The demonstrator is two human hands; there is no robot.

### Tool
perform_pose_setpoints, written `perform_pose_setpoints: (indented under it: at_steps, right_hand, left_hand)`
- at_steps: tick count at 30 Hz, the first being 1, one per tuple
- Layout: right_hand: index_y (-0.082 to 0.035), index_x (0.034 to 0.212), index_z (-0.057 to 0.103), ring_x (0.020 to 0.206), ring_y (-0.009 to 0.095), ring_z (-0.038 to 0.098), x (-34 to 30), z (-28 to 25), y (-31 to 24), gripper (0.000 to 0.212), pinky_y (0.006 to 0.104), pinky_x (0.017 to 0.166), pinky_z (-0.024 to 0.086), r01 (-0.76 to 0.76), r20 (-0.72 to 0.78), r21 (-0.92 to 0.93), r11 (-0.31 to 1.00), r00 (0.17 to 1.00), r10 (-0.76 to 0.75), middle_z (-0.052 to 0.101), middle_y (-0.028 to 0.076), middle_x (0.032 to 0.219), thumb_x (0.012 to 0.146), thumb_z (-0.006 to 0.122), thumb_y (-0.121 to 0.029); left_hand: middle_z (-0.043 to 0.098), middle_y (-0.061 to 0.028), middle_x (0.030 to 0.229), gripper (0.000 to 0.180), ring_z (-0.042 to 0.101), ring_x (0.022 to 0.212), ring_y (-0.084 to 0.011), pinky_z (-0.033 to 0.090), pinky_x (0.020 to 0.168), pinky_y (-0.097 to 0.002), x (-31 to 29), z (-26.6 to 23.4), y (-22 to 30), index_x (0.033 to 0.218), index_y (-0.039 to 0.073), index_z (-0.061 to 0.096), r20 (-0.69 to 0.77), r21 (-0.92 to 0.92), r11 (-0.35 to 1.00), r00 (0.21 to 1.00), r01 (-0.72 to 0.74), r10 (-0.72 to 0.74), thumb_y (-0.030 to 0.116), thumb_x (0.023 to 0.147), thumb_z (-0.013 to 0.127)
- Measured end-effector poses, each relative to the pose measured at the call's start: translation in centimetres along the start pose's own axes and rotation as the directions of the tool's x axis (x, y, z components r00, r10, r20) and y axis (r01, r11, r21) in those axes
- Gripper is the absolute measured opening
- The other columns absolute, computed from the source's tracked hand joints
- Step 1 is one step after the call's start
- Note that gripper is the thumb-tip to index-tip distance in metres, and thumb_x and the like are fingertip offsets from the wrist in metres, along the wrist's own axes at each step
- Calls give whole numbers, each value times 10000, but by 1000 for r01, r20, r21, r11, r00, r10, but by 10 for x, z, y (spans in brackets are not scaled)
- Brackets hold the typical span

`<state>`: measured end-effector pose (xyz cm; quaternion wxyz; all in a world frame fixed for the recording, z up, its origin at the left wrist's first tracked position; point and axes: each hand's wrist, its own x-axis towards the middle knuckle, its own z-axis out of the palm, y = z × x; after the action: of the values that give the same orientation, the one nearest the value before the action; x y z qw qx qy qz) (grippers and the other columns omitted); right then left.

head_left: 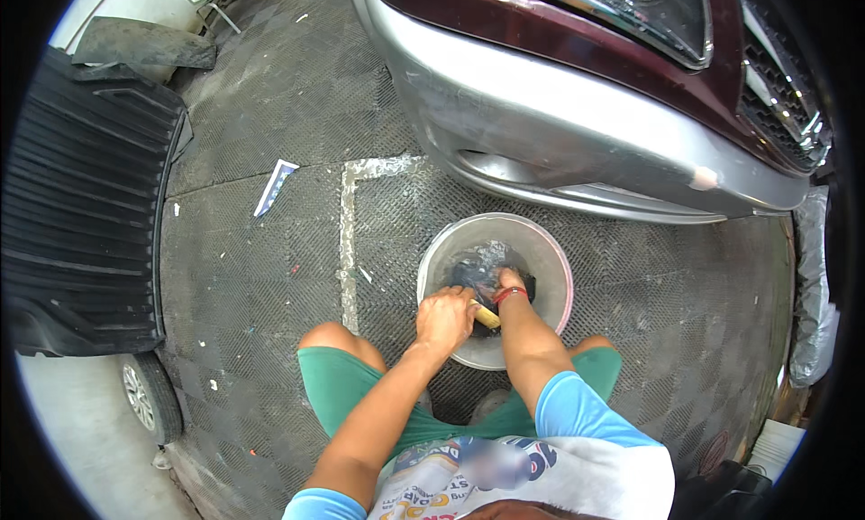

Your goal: The person selects sandpaper sheets, dips them into a bucket of water, and sands the front bumper of a maroon car. They repeatedly switch between different sandpaper sheets and rub the wet paper over the bumper surface.

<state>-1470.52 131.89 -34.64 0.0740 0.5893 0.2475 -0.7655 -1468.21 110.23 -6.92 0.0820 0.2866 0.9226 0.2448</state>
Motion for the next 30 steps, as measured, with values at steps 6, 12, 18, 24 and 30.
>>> perform_pose_setpoints:
  at_steps: [6, 12, 18, 24, 30]
  right_hand:
    - [-158, 1313, 753, 1080, 419, 715, -197, 61, -32, 357, 567, 908, 629, 514, 498, -693, 506, 848, -181, 736, 164, 1251, 994, 625, -64]
    - [-67, 1345, 724, 1250, 462, 704, -345, 60, -59, 512, 502, 1058, 573, 713, 813, -574, -403, 437, -384, 774, 269, 1240, 878, 557, 60]
    - [-112, 1430, 690, 1438, 427, 603, -499, 123, -95, 688, 495, 1182, 532, 440, 825, -239, -866, -378, -420, 678, 165, 1509, 795, 582, 128]
    - [-70, 1582, 571, 1602, 341, 453, -466, 143, -159, 695, 481, 1318, 399, -15, 958, -108, -994, -270, -100, 533, 127, 1687, 898, 690, -34]
    - [-71, 1665, 473, 1654, 346, 367, -453, 74, -185, 708, 493, 1332, 353, 68, 949, -216, -974, -219, -226, 445, 172, 1748, 1006, 724, -132]
  left_hand:
    - [729, -178, 1376, 375, 668, 1346, -367, 546, 1116, -474, -4, 19, -14, 1263, -5, 760, 384, 397, 917, 900, 43, -208, 250, 1001, 680]
    - [368, -181, 1794, 717, 272, 1690, -378, 241, 1364, -562, 44, 20, -6, 1670, 36, 486, 387, 370, 909, 921, -190, 36, 219, 999, 662]
    - [716, -113, 1394, 457, 603, 1415, -327, 377, 1269, -516, 28, 27, -54, 1345, 102, 750, 77, 338, 913, 974, -228, 215, 184, 895, 743]
    - [779, -105, 1063, 141, 717, 1111, -295, 505, 1056, -440, 19, 18, -58, 1000, 82, 809, 7, 211, 941, 963, -265, 270, 168, 926, 725]
    - [781, -102, 1037, 138, 728, 1071, -283, 514, 1027, -429, 20, 23, -63, 999, 97, 803, -30, 185, 952, 967, -245, 254, 202, 931, 745]
